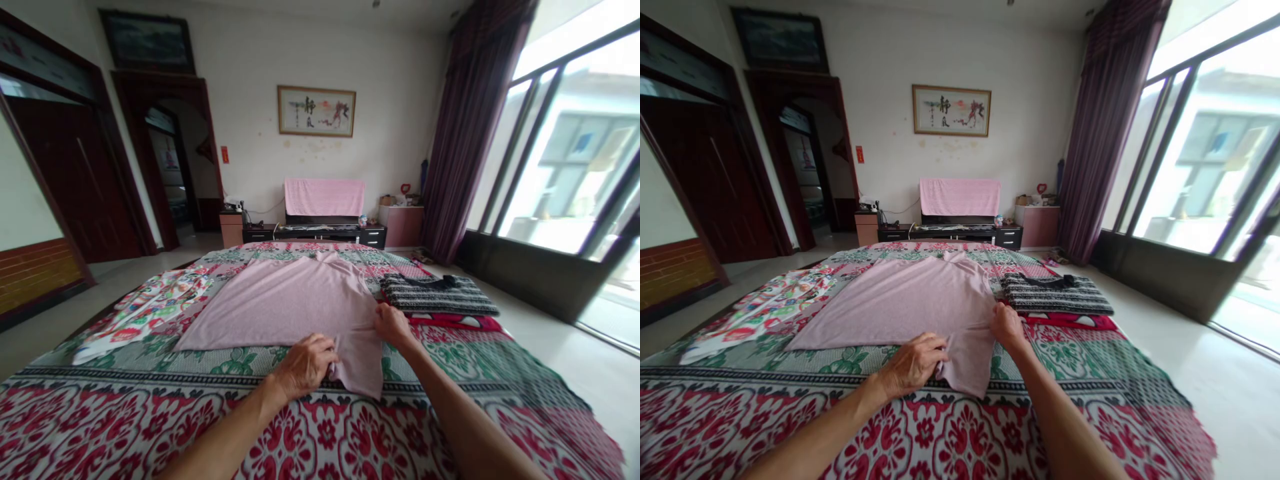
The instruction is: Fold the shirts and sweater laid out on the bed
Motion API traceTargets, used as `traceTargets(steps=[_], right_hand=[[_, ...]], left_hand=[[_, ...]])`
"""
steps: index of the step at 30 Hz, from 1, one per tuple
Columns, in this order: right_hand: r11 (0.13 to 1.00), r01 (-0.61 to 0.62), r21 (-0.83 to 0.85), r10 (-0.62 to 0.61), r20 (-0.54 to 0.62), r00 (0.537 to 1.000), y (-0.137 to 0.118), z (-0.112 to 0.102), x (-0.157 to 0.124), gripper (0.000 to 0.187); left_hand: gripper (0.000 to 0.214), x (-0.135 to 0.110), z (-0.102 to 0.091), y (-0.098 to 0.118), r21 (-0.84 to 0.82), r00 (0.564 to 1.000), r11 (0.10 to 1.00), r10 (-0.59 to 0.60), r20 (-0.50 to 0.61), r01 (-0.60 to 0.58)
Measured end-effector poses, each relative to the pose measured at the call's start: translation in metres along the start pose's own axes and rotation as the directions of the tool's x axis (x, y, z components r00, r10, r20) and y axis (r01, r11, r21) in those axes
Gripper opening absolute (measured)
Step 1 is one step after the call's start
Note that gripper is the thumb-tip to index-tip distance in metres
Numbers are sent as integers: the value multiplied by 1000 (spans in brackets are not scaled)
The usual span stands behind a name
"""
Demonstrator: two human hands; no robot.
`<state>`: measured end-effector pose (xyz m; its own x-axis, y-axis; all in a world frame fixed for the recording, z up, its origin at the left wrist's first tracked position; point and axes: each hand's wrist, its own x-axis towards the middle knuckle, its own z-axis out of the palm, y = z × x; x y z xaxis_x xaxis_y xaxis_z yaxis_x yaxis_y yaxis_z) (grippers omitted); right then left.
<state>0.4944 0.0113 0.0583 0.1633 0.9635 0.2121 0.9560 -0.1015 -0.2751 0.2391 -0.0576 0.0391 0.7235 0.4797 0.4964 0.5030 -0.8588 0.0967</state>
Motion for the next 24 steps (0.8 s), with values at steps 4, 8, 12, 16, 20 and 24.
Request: traceTargets(steps=[4,8,12,16,20,24], right_hand=[[1000,-3,-6,3,1,1000,0,-6,2,34],[999,20,-33,-20,-6,1000,-1,-16,4,34],[996,16,-92,-9,81,997,-3,-19,0,30],[989,6,-145,17,156,988,-6,-21,-4,28],[994,59,-94,-56,36,998,-17,-19,10,35],[998,13,-57,-10,46,999,-33,-4,43,36]], left_hand=[[29,0,3,2,-130,989,990,-71,-129,54],[30,2,5,3,-191,980,978,-113,-161,82],[31,-1,6,4,-178,989,979,-118,-86,101],[35,-2,2,5,-155,998,986,-65,8,66],[50,-5,-7,-11,-69,980,983,-179,-87,173],[37,-19,-19,-43,127,902,904,-378,-209,409]])
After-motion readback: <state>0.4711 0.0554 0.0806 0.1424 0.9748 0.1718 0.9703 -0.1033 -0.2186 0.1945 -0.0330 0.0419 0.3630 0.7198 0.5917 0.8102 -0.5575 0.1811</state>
